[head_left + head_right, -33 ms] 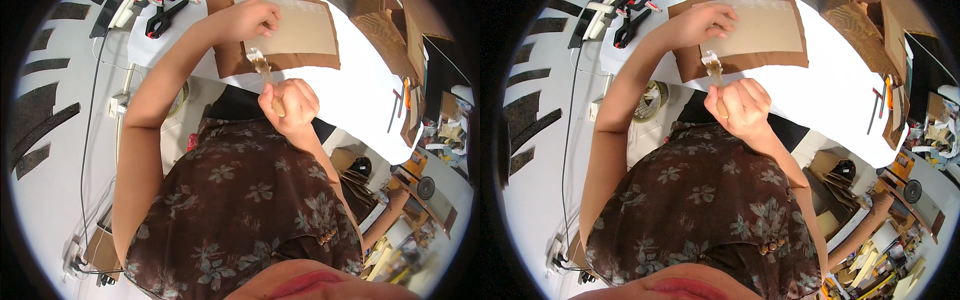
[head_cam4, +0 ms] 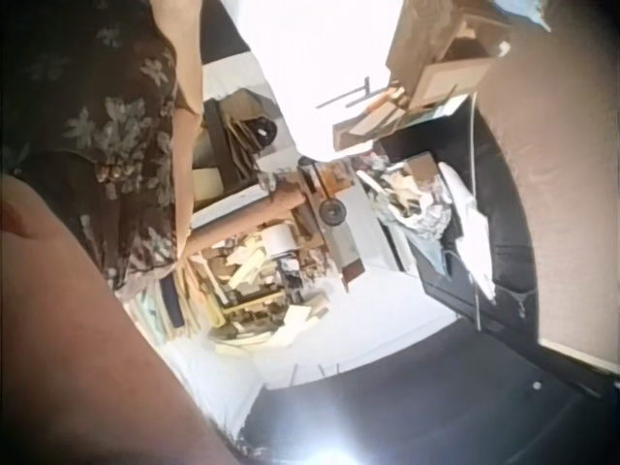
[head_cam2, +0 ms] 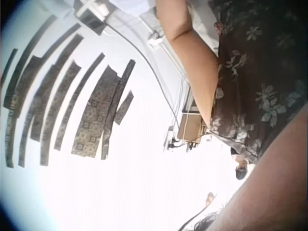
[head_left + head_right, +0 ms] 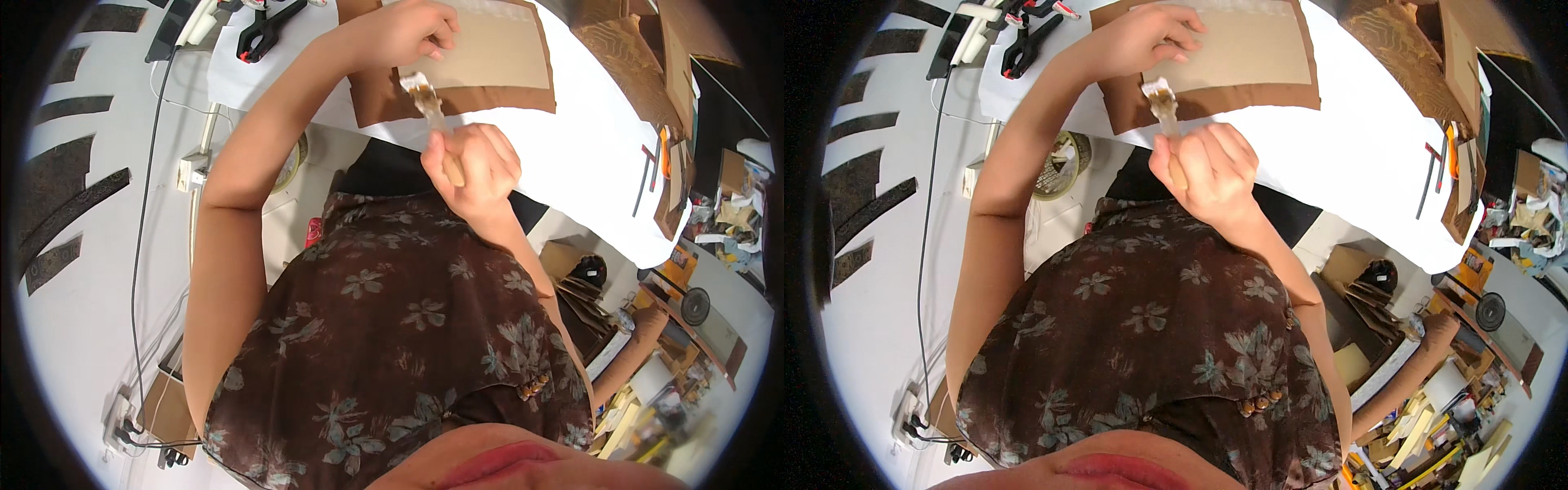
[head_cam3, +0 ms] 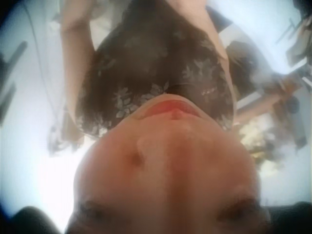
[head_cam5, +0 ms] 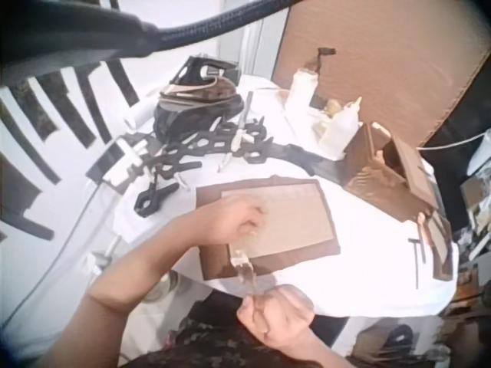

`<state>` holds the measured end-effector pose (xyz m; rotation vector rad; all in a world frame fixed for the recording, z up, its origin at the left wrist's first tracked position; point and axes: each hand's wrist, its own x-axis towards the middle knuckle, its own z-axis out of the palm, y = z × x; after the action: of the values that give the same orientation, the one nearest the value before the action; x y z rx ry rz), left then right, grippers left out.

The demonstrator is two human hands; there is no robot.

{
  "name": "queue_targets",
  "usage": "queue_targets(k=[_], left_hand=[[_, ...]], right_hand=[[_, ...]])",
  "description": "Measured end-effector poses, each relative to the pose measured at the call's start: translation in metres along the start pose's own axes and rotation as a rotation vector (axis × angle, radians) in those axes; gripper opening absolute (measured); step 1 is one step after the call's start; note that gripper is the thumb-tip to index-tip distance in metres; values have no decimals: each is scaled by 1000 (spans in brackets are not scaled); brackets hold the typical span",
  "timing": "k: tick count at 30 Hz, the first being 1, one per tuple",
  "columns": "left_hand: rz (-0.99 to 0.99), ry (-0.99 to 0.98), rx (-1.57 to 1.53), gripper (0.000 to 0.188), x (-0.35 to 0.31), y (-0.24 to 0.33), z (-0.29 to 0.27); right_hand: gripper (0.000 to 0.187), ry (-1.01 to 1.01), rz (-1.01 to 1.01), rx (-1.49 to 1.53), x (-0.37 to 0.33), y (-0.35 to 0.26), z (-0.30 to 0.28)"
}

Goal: The person irons a brown fabric piece, then applies glue to its edges and folds it into a pouch shape. They press the glued edges together and inspect the finished pouch.

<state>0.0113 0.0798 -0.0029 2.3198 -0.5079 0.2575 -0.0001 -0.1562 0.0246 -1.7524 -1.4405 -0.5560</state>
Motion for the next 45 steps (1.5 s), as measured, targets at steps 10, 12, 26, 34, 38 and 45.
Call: queue_targets(k=[10,12,26,34,38,45], left_hand=[[14,30,-39,9,2,6,-5],[33,-4,-51,9,3,5,-6],[70,24,-86,10,2,4,-12],[-21,16,-115,9,2,7,-8],[6,-22,-38,8,5,10,-10],[-21,-35,-26,8,3,9,-11]], right_hand=[[26,-28,42,16,7,-4,2],[27,-92,92,19,5,-12,-6],[25,-133,151,21,28,-15,-2],[27,-83,288,10,21,-5,-16],[29,-45,352,-9,19,8,-12],[29,-10,369,-21,12,20,-20]])
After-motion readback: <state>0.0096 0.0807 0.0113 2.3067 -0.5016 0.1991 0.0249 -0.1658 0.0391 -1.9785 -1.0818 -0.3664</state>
